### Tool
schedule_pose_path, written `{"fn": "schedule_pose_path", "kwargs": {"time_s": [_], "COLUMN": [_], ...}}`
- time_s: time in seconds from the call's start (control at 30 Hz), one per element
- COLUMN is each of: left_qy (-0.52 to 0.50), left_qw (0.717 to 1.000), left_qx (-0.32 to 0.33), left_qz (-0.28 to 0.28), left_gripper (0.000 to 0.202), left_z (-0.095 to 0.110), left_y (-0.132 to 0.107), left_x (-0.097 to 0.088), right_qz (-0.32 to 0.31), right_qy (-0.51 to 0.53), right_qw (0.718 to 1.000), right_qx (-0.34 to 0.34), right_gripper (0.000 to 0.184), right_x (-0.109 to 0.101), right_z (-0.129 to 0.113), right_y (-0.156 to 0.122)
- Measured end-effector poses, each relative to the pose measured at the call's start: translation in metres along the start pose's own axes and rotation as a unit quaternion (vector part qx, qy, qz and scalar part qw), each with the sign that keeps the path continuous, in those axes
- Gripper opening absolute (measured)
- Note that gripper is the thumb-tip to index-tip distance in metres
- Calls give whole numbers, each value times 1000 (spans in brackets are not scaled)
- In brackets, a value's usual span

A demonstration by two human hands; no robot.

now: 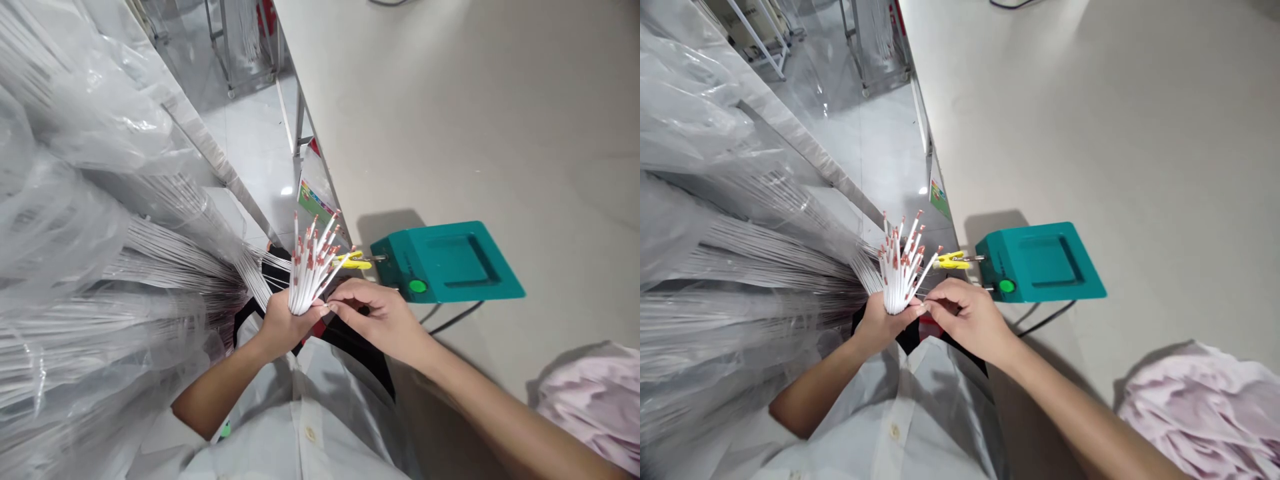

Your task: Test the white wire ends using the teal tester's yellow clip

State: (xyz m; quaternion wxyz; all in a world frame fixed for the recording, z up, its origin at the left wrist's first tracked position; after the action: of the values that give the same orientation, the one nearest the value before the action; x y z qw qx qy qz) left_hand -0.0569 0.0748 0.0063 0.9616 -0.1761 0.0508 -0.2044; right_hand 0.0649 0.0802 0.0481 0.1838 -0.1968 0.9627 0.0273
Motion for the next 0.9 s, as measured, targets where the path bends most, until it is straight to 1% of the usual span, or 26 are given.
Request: {"fn": "schedule_pose_path", "kwargs": {"time_s": [0.1, 0.17, 0.23, 0.33, 0.4, 0.43, 0.47, 0.5, 0.53, 0.57, 0.6, 0.63, 0.7, 0.73, 0.77, 0.83, 0.9], "left_qy": [6, 12, 21, 8, -11, -22, -32, -38, -42, -39, -31, -21, -4, -1, -1, -6, -20], "left_qw": [1000, 999, 998, 998, 997, 997, 997, 998, 998, 998, 999, 1000, 1000, 1000, 1000, 999, 999], "left_qx": [-5, -15, -32, -51, -57, -58, -57, -53, -47, -39, -30, -22, -10, -8, -8, -6, 2], "left_qz": [-22, -36, -42, -44, -45, -42, -35, -25, -13, -3, 4, 5, -5, -13, -21, -32, -39], "left_gripper": [18, 21, 22, 25, 28, 28, 28, 28, 27, 26, 26, 25, 24, 24, 24, 25, 26], "left_z": [-4, -10, -16, -23, -25, -24, -23, -22, -20, -17, -14, -11, -6, -4, -3, -1, 2], "left_y": [0, 0, 1, 3, 5, 5, 5, 4, 4, 3, 2, 2, 1, 1, 1, 0, -1], "left_x": [2, 3, 2, 2, 3, 3, 2, 0, -3, -6, -9, -10, -9, -8, -6, -2, -1], "right_qz": [-44, -63, -63, -39, -12, 3, 17, 30, 41, 51, 61, 71, 92, 95, 89, 54, -18], "right_qy": [-91, -180, -294, -445, -496, -507, -510, -508, -499, -481, -453, -412, -304, -251, -206, -151, -131], "right_qw": [992, 975, 939, 852, 803, 788, 779, 777, 783, 800, 826, 859, 924, 948, 964, 981, 986], "right_qx": [-70, -114, -169, -273, -329, -350, -364, -371, -370, -356, -331, -295, -211, -174, -145, -109, -100], "right_gripper": [13, 16, 18, 22, 22, 21, 19, 17, 16, 16, 16, 16, 14, 14, 14, 14, 15], "right_x": [0, 3, 9, 26, 34, 35, 35, 33, 29, 23, 15, 5, -15, -22, -25, -22, -9], "right_z": [-19, -30, -43, -62, -68, -70, -70, -70, -69, -68, -65, -62, -52, -47, -42, -38, -37], "right_y": [2, 0, -4, -17, -28, -33, -37, -40, -42, -41, -39, -34, -24, -20, -15, -7, 1]}}
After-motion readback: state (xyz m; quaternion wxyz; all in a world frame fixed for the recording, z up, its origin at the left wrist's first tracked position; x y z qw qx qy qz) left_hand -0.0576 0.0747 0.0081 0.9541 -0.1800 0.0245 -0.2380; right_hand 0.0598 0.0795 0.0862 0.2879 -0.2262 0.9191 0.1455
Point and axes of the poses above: each hand's wrist, its own y-axis towards the middle knuckle, its own x-axis out of the palm, z = x × y, the point moved 10 cm from there along y, towards the middle knuckle, and after that the axes turned 9 degrees about -z, right-handed, at the moved point
